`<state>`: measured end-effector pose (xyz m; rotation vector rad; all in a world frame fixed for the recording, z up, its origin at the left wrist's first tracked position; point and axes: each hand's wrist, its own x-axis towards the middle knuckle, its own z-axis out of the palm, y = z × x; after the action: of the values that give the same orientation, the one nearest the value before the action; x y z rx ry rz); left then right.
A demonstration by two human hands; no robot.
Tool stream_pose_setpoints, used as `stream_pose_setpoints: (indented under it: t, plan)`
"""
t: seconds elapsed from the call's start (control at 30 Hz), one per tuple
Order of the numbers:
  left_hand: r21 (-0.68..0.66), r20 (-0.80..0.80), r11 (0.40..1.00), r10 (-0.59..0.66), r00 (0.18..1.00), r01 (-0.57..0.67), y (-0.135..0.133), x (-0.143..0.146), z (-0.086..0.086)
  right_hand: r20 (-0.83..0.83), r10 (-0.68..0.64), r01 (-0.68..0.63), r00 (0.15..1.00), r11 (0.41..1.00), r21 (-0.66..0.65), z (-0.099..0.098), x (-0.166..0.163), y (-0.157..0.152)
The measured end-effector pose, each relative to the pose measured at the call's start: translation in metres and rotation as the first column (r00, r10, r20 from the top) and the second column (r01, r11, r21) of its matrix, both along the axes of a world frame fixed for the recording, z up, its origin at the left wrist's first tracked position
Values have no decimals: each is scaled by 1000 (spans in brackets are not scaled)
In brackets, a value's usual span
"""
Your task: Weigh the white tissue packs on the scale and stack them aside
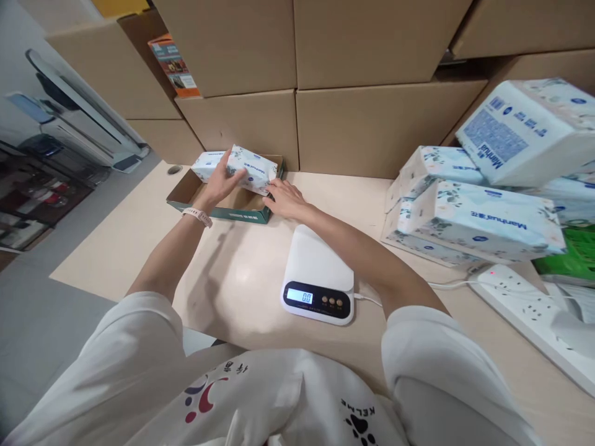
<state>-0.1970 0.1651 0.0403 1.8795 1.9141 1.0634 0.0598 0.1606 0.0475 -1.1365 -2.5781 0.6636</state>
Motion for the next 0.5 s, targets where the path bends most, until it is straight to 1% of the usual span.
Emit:
stream_pose_setpoints:
  t: [0.03,0.1,0.13,0.2,0.27,0.33,0.37,0.43,0.47,0.5]
  plan:
    - [-58,-12,997,43,999,-44,2,1,1,7,0,0,1000,1000,4,0,0,0]
    - [-181,-65,973,137,988,-147,7,4,2,20,7,-8,1000,1000,10,-1,-1,0]
    - [-203,-106,959,177,978,-195,9,6,1,27,13,-14,1000,1000,11,-1,-2,0]
    - [-153,-170,954,232,958,-258,13,10,-2,43,25,-26,999,1000,8,0,-4,-1]
    - [-34,-176,968,240,955,-249,16,17,-4,59,15,-16,998,1000,5,5,-3,-5]
    - [80,-131,978,200,971,-190,16,28,0,77,-4,2,997,1000,27,14,2,-14]
    - [126,-92,981,158,983,-146,15,35,4,75,4,-8,997,999,52,20,9,-21]
    - [208,22,977,33,999,-36,6,57,18,12,70,-71,997,988,137,34,30,-43]
    - [220,97,975,-52,994,29,-1,70,27,-52,124,-111,991,974,197,42,46,-57]
    - [210,190,972,-147,971,107,-11,84,37,-137,169,-129,976,956,265,48,63,-73]
